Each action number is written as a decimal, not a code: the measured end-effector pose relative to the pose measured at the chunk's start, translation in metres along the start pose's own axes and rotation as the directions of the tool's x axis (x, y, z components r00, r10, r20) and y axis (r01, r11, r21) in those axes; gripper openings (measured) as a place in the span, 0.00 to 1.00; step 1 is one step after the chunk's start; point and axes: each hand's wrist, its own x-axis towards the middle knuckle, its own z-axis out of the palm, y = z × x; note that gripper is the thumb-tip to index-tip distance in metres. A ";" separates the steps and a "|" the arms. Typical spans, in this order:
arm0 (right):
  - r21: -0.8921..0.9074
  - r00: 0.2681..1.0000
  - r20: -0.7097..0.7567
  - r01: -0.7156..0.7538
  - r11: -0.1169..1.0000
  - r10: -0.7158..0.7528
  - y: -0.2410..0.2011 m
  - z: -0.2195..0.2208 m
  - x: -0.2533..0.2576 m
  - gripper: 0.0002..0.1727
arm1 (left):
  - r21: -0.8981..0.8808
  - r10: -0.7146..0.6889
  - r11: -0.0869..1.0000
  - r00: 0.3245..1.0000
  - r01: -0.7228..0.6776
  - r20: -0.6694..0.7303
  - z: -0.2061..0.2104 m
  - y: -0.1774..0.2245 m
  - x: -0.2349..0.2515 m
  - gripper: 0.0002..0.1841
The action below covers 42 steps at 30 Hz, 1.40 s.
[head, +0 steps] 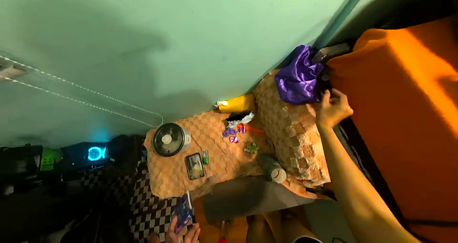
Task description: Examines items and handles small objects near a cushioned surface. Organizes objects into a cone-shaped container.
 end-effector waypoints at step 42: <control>0.322 0.440 0.885 -0.344 0.882 -0.151 0.031 0.034 -0.126 0.16 | 0.338 -0.094 0.870 0.552 -0.359 0.828 0.332 -0.148 0.195 0.17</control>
